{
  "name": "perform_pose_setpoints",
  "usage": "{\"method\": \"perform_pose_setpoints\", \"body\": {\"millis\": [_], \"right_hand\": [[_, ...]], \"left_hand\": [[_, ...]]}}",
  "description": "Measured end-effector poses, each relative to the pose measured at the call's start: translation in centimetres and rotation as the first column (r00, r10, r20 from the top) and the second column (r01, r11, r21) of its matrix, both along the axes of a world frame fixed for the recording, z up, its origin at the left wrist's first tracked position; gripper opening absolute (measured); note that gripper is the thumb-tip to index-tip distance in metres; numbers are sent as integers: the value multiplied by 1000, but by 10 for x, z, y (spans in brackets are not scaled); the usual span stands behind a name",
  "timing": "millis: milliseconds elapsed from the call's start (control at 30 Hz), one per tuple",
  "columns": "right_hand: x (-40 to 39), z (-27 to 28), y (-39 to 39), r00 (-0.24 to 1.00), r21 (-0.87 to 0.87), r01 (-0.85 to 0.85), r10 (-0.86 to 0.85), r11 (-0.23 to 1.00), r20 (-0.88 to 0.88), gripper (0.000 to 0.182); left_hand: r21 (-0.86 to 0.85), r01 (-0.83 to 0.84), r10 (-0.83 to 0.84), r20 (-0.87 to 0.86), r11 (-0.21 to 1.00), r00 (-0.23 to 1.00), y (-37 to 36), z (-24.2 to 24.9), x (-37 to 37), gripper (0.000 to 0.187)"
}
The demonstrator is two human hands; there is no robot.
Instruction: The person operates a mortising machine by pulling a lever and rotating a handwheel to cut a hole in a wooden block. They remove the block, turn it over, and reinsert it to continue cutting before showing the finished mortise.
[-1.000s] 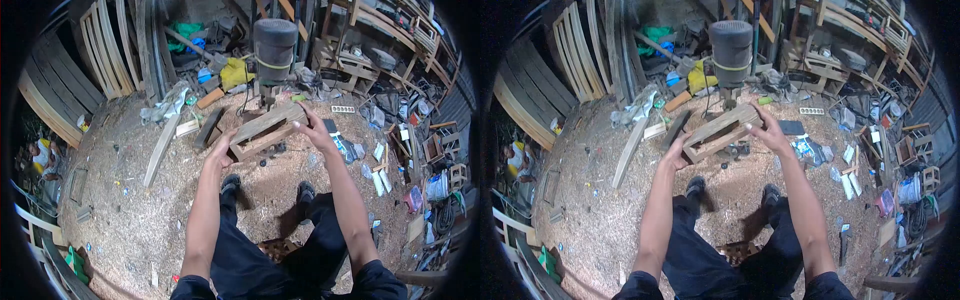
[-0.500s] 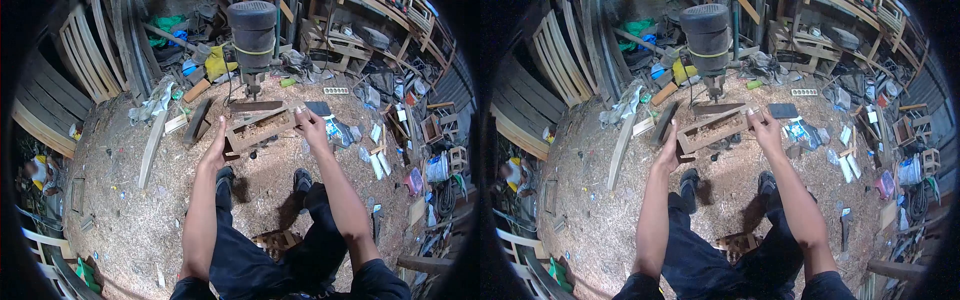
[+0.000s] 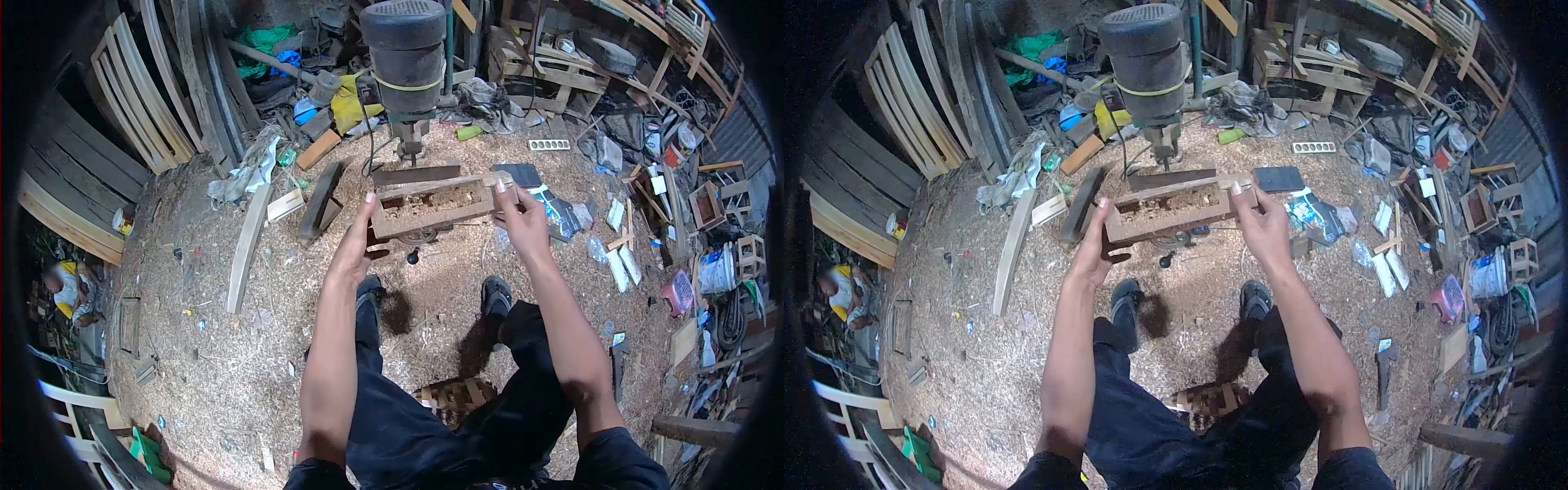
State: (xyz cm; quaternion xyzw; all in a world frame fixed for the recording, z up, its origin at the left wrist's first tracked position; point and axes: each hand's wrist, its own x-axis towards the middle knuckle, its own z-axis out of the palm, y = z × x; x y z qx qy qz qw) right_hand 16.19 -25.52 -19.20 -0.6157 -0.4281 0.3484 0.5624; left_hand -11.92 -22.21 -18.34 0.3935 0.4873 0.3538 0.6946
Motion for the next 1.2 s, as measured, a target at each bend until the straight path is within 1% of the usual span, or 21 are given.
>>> {"method": "perform_pose_setpoints", "body": {"millis": [33, 100, 133, 167, 200, 233, 300, 367, 400, 433, 500, 567, 600, 633, 700, 800, 867, 900, 967, 1067, 1200], "right_hand": [[2, -1, 2, 992, 47, 5, -11, 999, 126, 53], [-1, 3, 3, 961, 77, -14, -8, 997, 276, 60], [-2, 12, 1, 953, 56, -30, 11, 998, 304, 62], [-5, 19, 0, 943, 39, -44, 28, 998, 331, 64], [-5, 17, 4, 908, 72, -64, 28, 995, 418, 70], [-4, 16, 5, 904, 42, -85, 59, 996, 424, 71], [-4, 19, 6, 894, -20, -125, 121, 992, 432, 72], [-7, 26, 7, 913, 29, -205, 180, 978, 366, 72], [-9, 28, 7, 919, 55, -243, 211, 969, 334, 72], [-10, 27, 9, 932, 60, -242, 215, 969, 290, 72], [-10, 22, 13, 954, 68, -236, 218, 969, 204, 73], [-6, 13, 18, 951, 156, -245, 206, 957, 231, 74], [-6, 10, 19, 949, 200, -250, 199, 947, 244, 75], [-6, 13, 19, 947, 188, -246, 195, 951, 255, 75], [-7, 19, 17, 944, 162, -236, 187, 958, 273, 77], [-4, 15, 21, 945, 183, -258, 209, 948, 250, 81], [-6, 15, 21, 955, 216, -269, 231, 938, 187, 85], [-6, 15, 21, 957, 234, -274, 242, 933, 159, 86], [-4, 13, 19, 958, 240, -263, 222, 935, 184, 88], [-1, 6, 18, 957, 284, -260, 206, 923, 207, 89], [-3, 10, 14, 952, 348, -284, 219, 893, 213, 93]], "left_hand": [[-1, -37, 37, -17, 999, 999, 3, -3, -1, 96], [0, -114, 114, -52, 993, 992, 10, -9, -3, 84], [-1, -119, 119, -50, 993, 992, 10, -4, -3, 85], [29, -134, 135, -43, 991, 990, 14, -9, -6, 85], [59, -147, 149, -35, 987, 988, 19, -15, -7, 86], [66, -156, 159, -36, 986, 987, 22, -20, -9, 86], [57, -172, 175, -45, 983, 984, 25, -23, -12, 85], [28, -188, 189, -64, 982, 980, 26, -17, -14, 84], [31, -183, 185, -70, 983, 980, 19, 0, -10, 84], [34, -177, 179, -75, 984, 981, 7, 29, -2, 84], [61, -173, 175, -37, 983, 984, 12, 30, -2, 84], [105, -173, 169, 42, 979, 985, 37, -10, -12, 83], [118, -208, 207, 21, 971, 978, 34, -4, -9, 82], [132, -243, 245, 2, 961, 970, 26, 7, -2, 81], [136, -255, 257, 1, 957, 966, 23, 11, 1, 78], [123, -205, 200, 54, 971, 978, 31, -1, -6, 76], [129, -190, 180, 81, 973, 980, 37, -15, -10, 76], [155, -173, 164, 69, 973, 984, 36, -17, -11, 85], [209, -136, 131, 41, 968, 991, 35, -17, -11, 103], [226, -162, 152, 59, 961, 987, 32, -17, -10, 96], [238, -175, 136, 172, 955, 976, 28, -20, -11, 91]]}}
